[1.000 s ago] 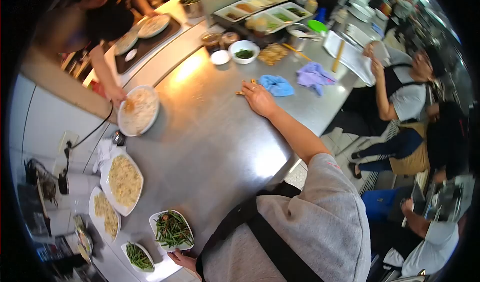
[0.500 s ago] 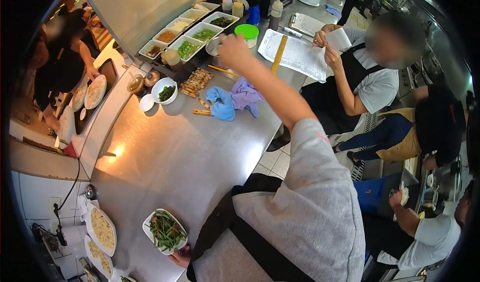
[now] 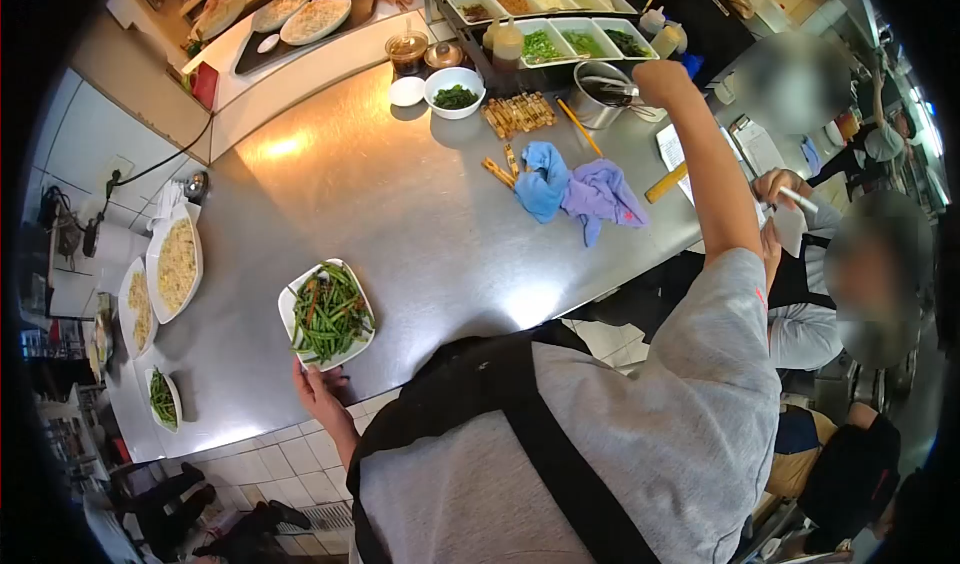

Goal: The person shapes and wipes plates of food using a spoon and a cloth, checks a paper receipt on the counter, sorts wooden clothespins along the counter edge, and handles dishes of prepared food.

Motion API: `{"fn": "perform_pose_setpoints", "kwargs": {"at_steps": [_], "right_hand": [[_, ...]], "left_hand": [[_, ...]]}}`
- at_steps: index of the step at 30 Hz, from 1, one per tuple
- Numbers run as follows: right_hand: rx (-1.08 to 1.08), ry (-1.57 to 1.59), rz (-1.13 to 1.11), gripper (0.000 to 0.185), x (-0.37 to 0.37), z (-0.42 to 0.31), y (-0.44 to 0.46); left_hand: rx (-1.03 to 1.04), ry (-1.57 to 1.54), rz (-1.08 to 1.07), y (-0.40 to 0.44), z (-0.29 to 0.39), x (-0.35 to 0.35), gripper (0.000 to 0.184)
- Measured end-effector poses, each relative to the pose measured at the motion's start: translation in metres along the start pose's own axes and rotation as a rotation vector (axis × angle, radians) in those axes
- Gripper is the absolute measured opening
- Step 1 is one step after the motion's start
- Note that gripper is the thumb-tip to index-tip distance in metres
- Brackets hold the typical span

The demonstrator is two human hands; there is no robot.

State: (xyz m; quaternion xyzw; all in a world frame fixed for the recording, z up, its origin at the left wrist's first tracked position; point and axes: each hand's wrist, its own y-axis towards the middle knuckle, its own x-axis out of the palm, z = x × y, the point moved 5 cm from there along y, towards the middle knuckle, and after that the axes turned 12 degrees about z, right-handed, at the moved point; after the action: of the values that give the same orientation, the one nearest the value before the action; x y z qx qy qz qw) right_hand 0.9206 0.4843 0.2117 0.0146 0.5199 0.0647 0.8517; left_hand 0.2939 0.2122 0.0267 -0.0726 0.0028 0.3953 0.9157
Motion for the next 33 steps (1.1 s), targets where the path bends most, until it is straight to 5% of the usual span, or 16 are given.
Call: {"fn": "perform_pose_setpoints", "kwargs": {"at_steps": [3,6,10,13,16,19,27,28,30,33], "right_hand": [[0.127,-0.013,-0.021,0.019,-0.029,0.02,-0.016],[0.193,0.148,0.441,0.021,-0.024,0.033,-0.043],[0.357,0.178,0.197,0.03,-0.014,-0.036,-0.056],[0.272,0.328,0.317,0.036,0.064,-0.044,-0.06],[0.475,0.356,0.262,0.039,0.066,-0.065,-0.075],[0.538,0.783,0.397,0.038,0.068,-0.075,-0.098],[0.08,1.294,0.257,0.037,-0.038,-0.292,-0.162],[0.083,1.195,0.08,0.036,-0.06,-0.313,-0.166],[-0.074,1.048,0.3,0.036,-0.079,-0.343,-0.17],[-0.051,0.993,0.256,0.037,-0.098,-0.368,-0.169]], "left_hand": [[-0.023,-0.054,-0.029,0.001,-0.008,0.006,0.042],[-0.093,-0.185,0.091,0.008,-0.026,0.004,0.043],[-0.094,-0.109,-0.035,-0.01,-0.021,0.022,0.048],[-0.108,-0.175,-0.097,-0.03,-0.015,0.039,0.051],[-0.153,-0.235,-0.13,-0.04,-0.008,0.042,0.056],[-0.241,-0.287,-0.184,-0.053,-0.012,0.049,0.064],[-0.345,-0.269,-0.279,-0.047,-0.016,0.051,0.073],[-0.348,-0.279,-0.292,-0.047,-0.016,0.05,0.073],[-0.351,-0.294,-0.319,-0.048,-0.014,0.051,0.074],[-0.355,-0.304,-0.338,-0.047,-0.01,0.051,0.074]]}}
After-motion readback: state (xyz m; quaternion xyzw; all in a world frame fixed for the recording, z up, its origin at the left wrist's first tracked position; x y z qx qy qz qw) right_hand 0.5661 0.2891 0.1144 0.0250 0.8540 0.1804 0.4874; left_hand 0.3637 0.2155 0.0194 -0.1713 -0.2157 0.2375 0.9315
